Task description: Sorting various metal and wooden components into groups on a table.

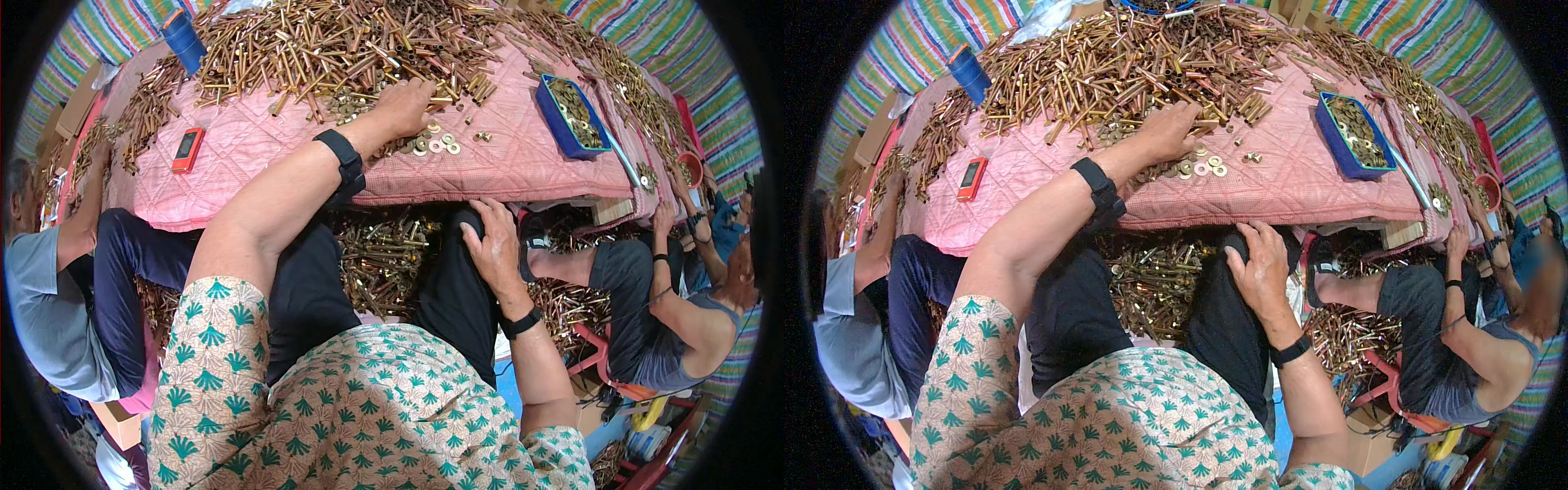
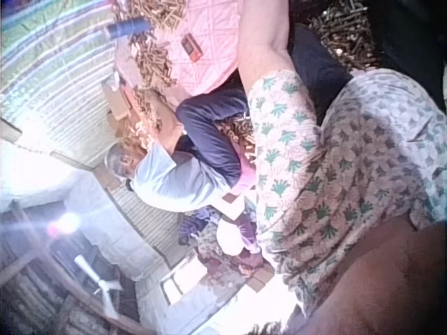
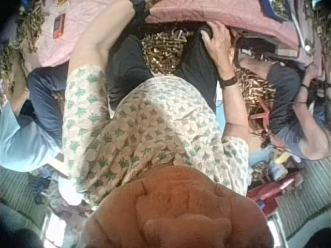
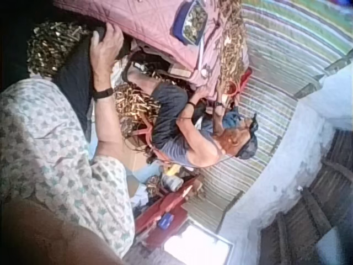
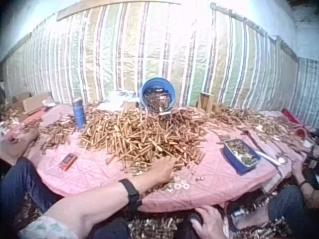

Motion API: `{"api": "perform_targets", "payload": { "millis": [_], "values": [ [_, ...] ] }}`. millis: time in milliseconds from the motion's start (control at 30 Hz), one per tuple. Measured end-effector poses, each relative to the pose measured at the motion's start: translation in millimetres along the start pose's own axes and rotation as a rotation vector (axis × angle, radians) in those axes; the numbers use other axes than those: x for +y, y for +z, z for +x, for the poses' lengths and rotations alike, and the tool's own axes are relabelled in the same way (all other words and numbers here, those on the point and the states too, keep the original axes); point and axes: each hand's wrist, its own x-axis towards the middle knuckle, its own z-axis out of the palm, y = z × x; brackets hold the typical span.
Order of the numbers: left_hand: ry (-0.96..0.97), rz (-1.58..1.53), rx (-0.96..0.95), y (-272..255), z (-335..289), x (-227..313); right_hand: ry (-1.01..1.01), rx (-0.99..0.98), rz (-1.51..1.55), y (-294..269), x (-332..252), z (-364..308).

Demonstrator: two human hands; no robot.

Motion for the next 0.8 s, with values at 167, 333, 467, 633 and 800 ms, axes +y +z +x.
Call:
{"api": "perform_targets", "payload": {
  "millis": [167,333,467,633,800],
  "values": [
    [0.176,0.059,0.034,2,-7,2,-0.009,-0.015,0.007,11,-1,5],
    [0.125,0.006,-0.147,-14,-6,4,-0.025,-0.101,0.057,2,10,10],
    [0.141,-0.046,-0.146,-20,-17,-5,0.106,-0.064,0.419,-16,18,48],
    [0.182,-0.161,-0.033,-34,-35,-19,-0.011,0.04,0.169,-14,57,103],
    [0.239,0.106,-0.075,-37,-63,-10,-0.015,-0.06,-0.142,11,89,128]
  ]
}}
